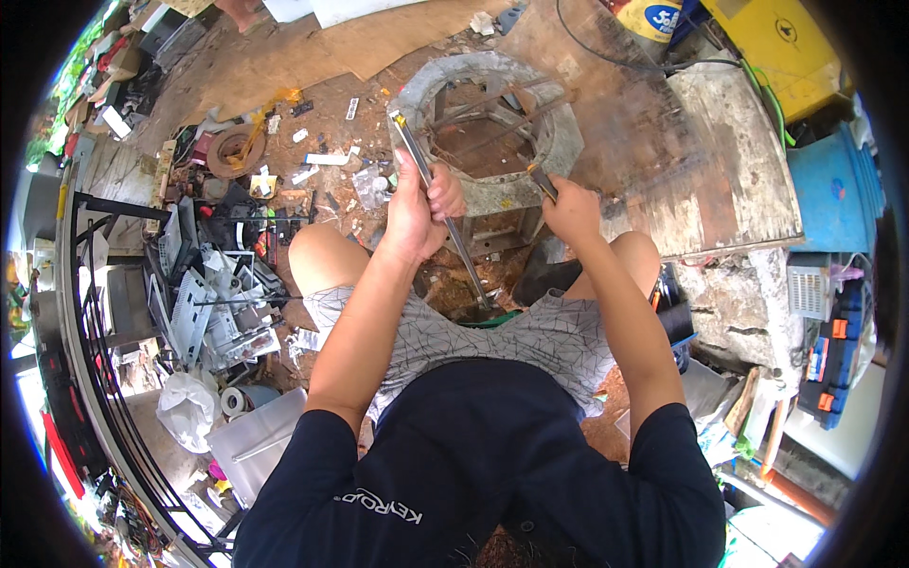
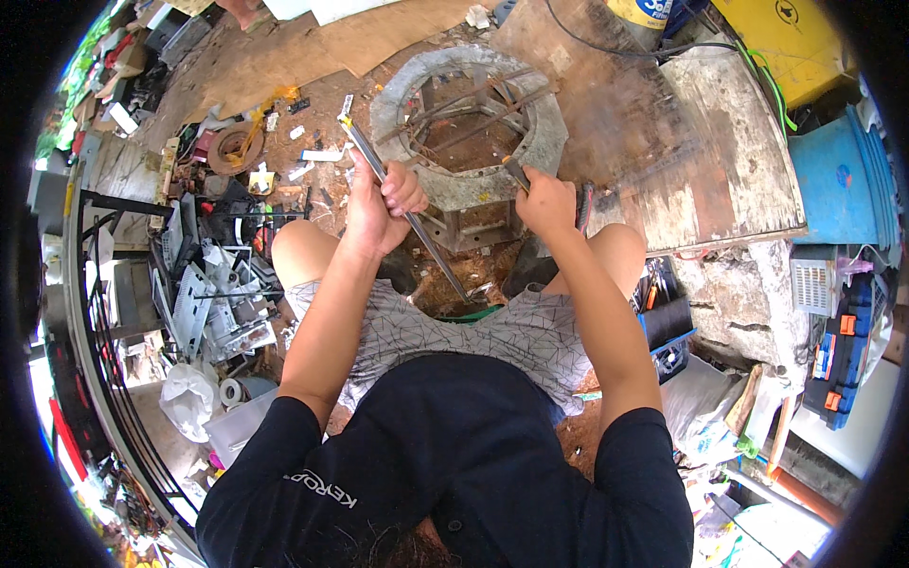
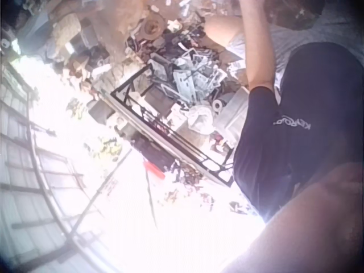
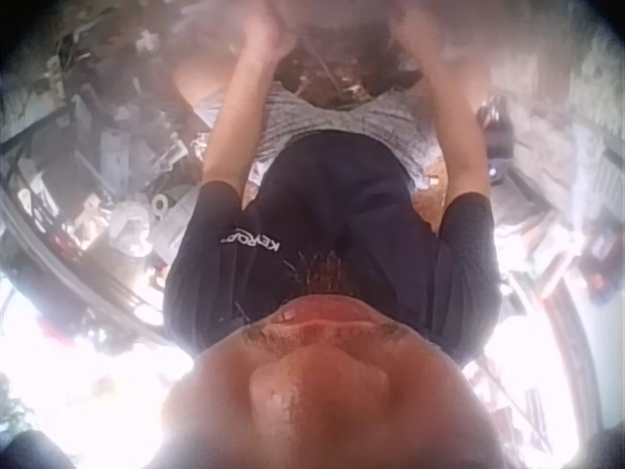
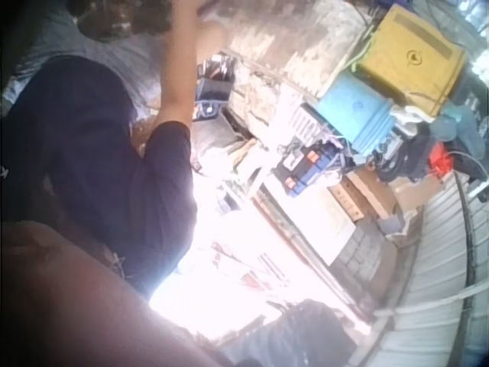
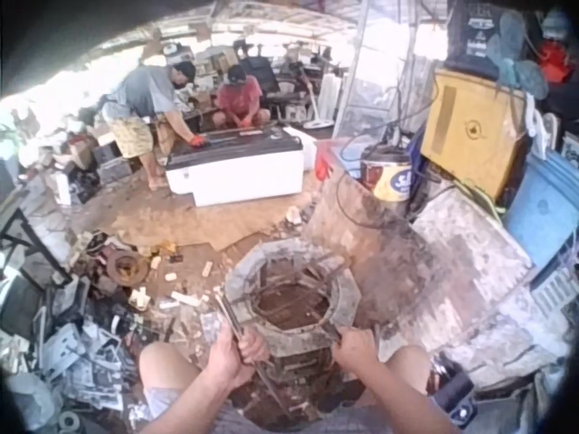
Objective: The person uses pliers to cut a metal strip and then removes components from a long metal piece while sitting in a workspace with electronic scrap.
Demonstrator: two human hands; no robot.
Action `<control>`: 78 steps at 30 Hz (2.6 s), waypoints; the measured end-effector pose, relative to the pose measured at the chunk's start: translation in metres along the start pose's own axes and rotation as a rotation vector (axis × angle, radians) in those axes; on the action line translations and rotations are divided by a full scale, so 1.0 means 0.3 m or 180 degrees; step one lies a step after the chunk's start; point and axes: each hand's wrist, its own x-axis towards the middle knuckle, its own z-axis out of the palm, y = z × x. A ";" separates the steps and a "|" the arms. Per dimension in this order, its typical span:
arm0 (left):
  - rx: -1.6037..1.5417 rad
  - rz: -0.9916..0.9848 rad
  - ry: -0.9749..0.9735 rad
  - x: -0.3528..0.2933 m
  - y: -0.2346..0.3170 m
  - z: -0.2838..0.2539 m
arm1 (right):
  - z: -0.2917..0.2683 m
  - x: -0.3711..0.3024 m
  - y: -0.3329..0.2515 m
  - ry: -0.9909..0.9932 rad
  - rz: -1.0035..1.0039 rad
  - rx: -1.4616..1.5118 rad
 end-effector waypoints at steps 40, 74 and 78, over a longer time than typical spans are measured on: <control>0.1218 0.0296 0.0212 -0.007 -0.070 -0.024 | -0.401 0.053 -0.504 0.0274 -0.1154 0.2536; 0.0735 0.0091 0.0370 -0.014 -0.063 0.039 | -0.315 0.024 -0.502 0.0937 -0.1283 0.3070; 0.0819 0.0113 0.0180 -0.007 -0.072 0.002 | -0.330 0.034 -0.509 0.0681 -0.1012 0.3130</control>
